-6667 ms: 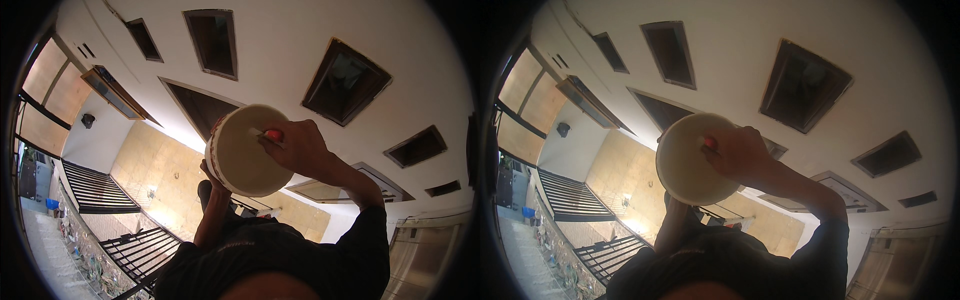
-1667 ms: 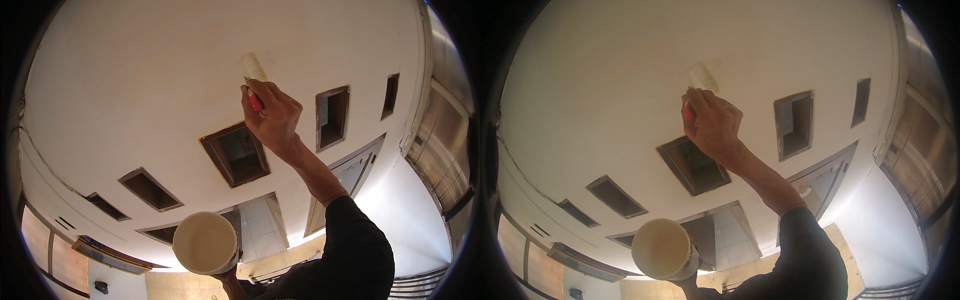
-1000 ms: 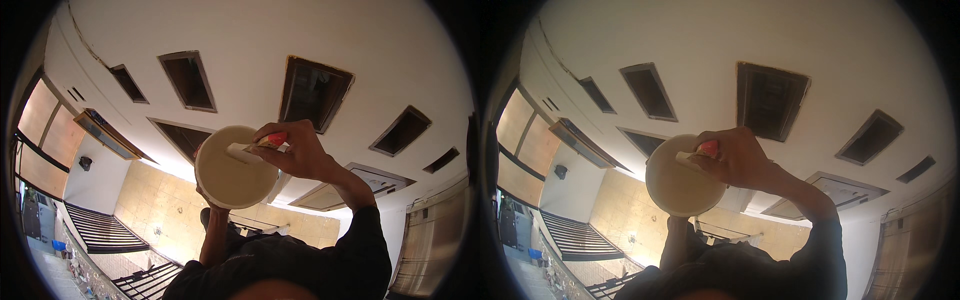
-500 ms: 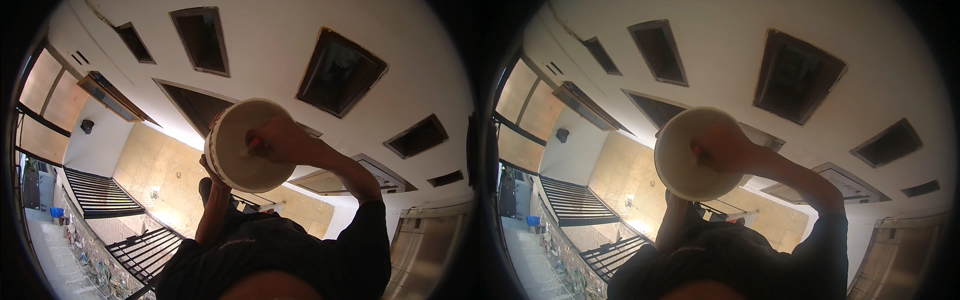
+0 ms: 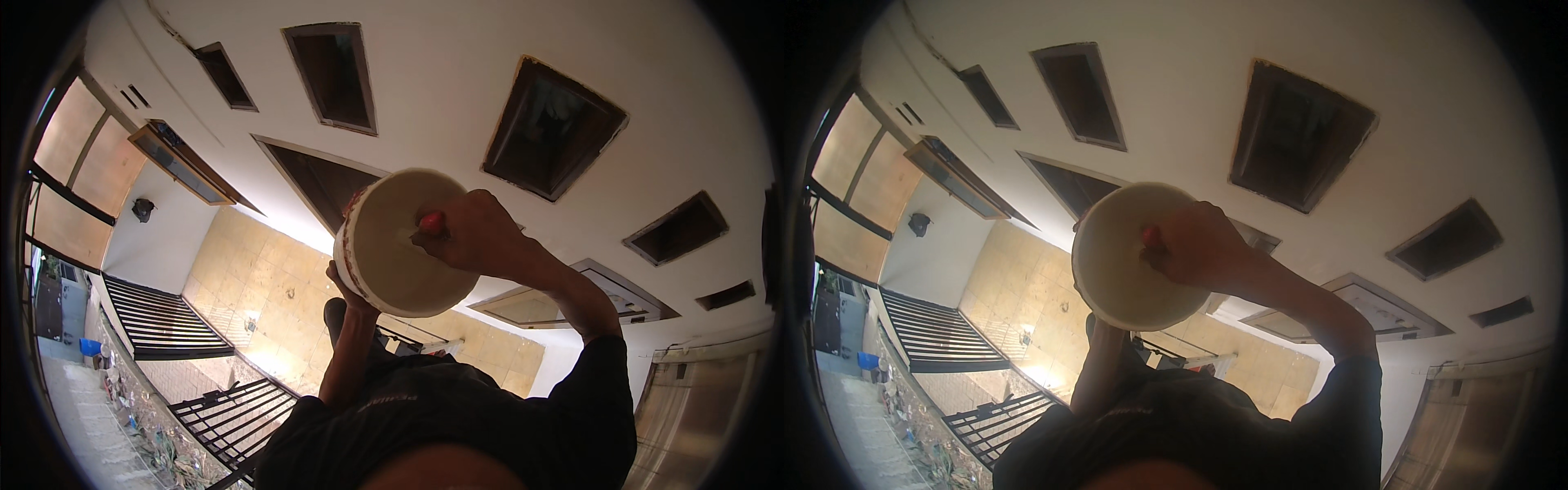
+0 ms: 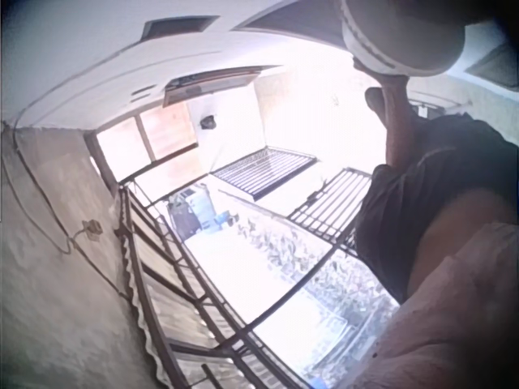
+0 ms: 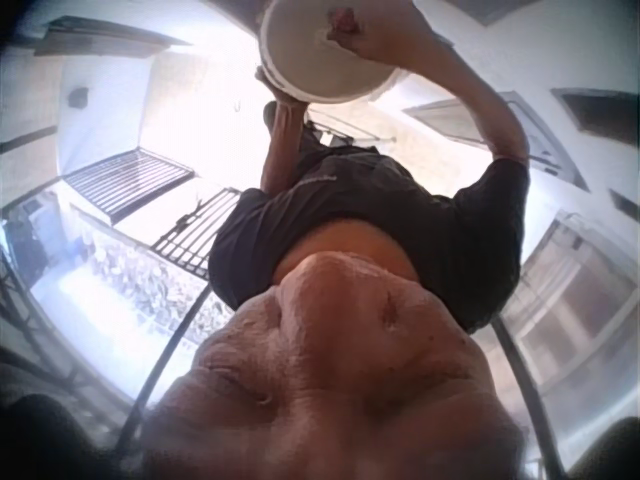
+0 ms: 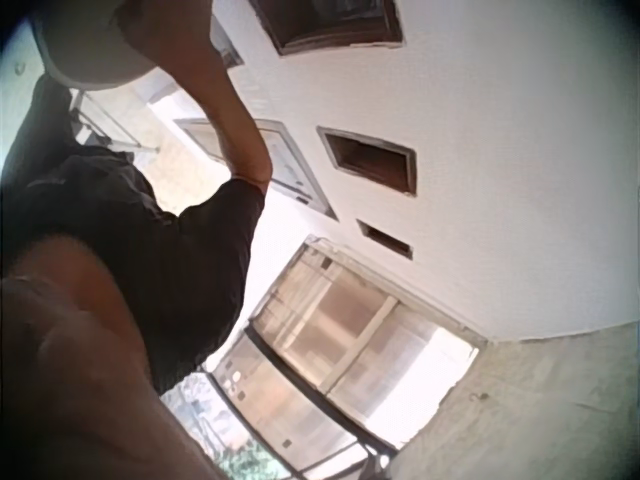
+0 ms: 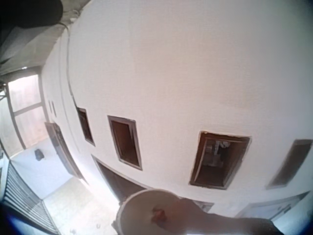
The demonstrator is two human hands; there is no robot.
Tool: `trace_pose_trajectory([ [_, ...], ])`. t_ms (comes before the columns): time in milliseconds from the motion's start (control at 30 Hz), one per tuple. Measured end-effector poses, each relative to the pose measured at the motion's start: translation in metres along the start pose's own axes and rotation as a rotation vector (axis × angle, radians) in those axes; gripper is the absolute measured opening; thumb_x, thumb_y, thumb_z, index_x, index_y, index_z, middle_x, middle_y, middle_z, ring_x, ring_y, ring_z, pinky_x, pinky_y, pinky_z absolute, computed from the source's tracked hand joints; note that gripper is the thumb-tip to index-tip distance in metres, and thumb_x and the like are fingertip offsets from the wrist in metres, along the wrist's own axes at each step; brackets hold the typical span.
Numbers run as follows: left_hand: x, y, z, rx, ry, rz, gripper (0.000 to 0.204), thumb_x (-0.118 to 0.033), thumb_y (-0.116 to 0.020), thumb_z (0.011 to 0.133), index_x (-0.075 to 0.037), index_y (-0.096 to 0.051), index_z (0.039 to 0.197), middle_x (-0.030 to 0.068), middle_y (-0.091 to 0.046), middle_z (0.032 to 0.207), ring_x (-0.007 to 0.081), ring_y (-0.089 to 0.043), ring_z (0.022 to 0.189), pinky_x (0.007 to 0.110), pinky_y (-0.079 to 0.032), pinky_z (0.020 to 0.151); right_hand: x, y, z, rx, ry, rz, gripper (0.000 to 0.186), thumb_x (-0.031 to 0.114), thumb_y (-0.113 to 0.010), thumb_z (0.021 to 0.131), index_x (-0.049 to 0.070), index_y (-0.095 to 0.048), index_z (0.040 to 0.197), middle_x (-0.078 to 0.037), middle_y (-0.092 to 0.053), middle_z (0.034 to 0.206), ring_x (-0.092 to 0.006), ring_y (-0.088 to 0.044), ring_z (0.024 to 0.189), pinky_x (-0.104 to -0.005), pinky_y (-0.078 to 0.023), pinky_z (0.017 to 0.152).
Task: The person paints a white ceiling using a paintbrush and a bucket of white paint. They repeatedly dip the brush into the bucket and apply paint to the ceiling in a methodical manner.
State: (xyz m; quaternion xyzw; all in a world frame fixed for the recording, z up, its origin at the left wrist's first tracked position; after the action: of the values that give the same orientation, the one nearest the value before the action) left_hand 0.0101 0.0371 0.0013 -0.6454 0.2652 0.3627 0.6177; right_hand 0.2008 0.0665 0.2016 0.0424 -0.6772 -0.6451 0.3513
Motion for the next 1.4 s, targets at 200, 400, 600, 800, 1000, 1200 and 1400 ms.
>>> trace_pose_trajectory([
  [200, 0.0, 0.002, 0.002, 0.022, 0.008, 0.028, 0.093, -0.077, -0.046, 0.084, -0.016, -0.032, 0.152, 0.0138, -0.043, 0.148, 0.0345, -0.049, 0.129, 0.054, -0.052, 0.097, 0.014, 0.014, -0.013, -0.274, -0.013, -0.222, 0.021, 0.027, -0.071, 0.087, 0.007, -0.071, 0.096, -0.011, -0.068, 0.068, -0.0294, -0.066, 0.057, -0.0355, -0.053, 0.056],
  [400, -0.005, 0.002, 0.002, 0.065, -0.001, 0.297, 0.095, -0.079, -0.045, 0.082, -0.017, -0.032, 0.152, 0.013, -0.041, 0.151, 0.0346, -0.048, 0.132, 0.055, -0.051, 0.099, 0.029, 0.051, -0.039, -0.347, 0.158, 0.136, 0.02, 0.026, -0.067, 0.088, 0.009, -0.072, 0.098, -0.01, -0.072, 0.075, -0.0275, -0.072, 0.066, -0.0357, -0.058, 0.064],
  [600, 0.021, 0.016, 0.006, 0.154, 0.163, -0.239, 0.092, -0.079, -0.04, 0.084, -0.019, -0.03, 0.153, 0.012, -0.037, 0.154, 0.0342, -0.043, 0.137, 0.056, -0.048, 0.102, 0.016, 0.029, -0.029, -0.112, -0.009, 0.68, 0.018, 0.012, -0.082, 0.08, 0.001, -0.073, 0.092, -0.011, -0.075, 0.087, -0.0118, -0.071, 0.082, -0.0256, -0.057, 0.074],
  [800, 0.004, -0.003, 0.005, 0.065, 0.121, -0.167, 0.089, -0.07, -0.049, 0.08, -0.017, -0.034, 0.149, 0.011, -0.042, 0.146, 0.0307, -0.046, 0.13, 0.052, -0.049, 0.098, 0.007, 0.026, -0.026, -0.42, 0.187, 0.313, 0.02, 0.01, -0.082, 0.08, 0.004, -0.074, 0.097, -0.01, -0.076, 0.092, -0.0171, -0.074, 0.082, -0.0271, -0.06, 0.072],
  [1000, -0.013, -0.015, 0.003, 0.073, 0.051, -0.061, 0.086, -0.057, -0.064, 0.071, -0.013, -0.041, 0.141, 0.0096, -0.051, 0.135, 0.0263, -0.053, 0.12, 0.045, -0.051, 0.093, 0.015, 0.051, -0.049, -0.645, 0.389, -0.049, 0.022, 0.01, -0.079, 0.08, 0.006, -0.073, 0.102, -0.009, -0.075, 0.092, -0.022, -0.075, 0.079, -0.0289, -0.061, 0.068],
  [1200, -0.029, -0.044, -0.003, 0.006, 0.085, -0.208, 0.086, -0.04, -0.086, 0.059, -0.008, -0.052, 0.131, 0.0077, -0.063, 0.118, 0.0202, -0.063, 0.104, 0.037, -0.054, 0.086, 0.014, 0.054, -0.067, -0.511, 0.134, 0.505, 0.018, 0.005, -0.08, 0.08, 0.001, -0.074, 0.097, -0.011, -0.075, 0.09, -0.0162, -0.074, 0.082, -0.0266, -0.059, 0.074],
  [1400, -0.019, -0.017, -0.002, 0.118, -0.096, 0.336, 0.087, -0.063, -0.055, 0.074, -0.016, -0.038, 0.145, 0.0092, -0.047, 0.14, 0.0277, -0.049, 0.125, 0.047, -0.047, 0.099, 0.015, 0.022, -0.052, -0.243, 0.003, 0.735, 0.016, 0.003, -0.079, 0.081, -0.001, -0.074, 0.096, -0.01, -0.075, 0.091, -0.013, -0.07, 0.083, -0.028, -0.056, 0.08],
])
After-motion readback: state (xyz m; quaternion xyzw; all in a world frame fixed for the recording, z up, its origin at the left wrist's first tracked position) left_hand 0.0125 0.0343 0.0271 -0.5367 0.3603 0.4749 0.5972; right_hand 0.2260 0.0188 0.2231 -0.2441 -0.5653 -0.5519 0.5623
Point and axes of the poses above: each hand's wrist, its own z-axis towards the middle knuckle, its own y-axis out of the back of the hand, x = y × z, the point moved 3 cm from there along z, towards the middle knuckle
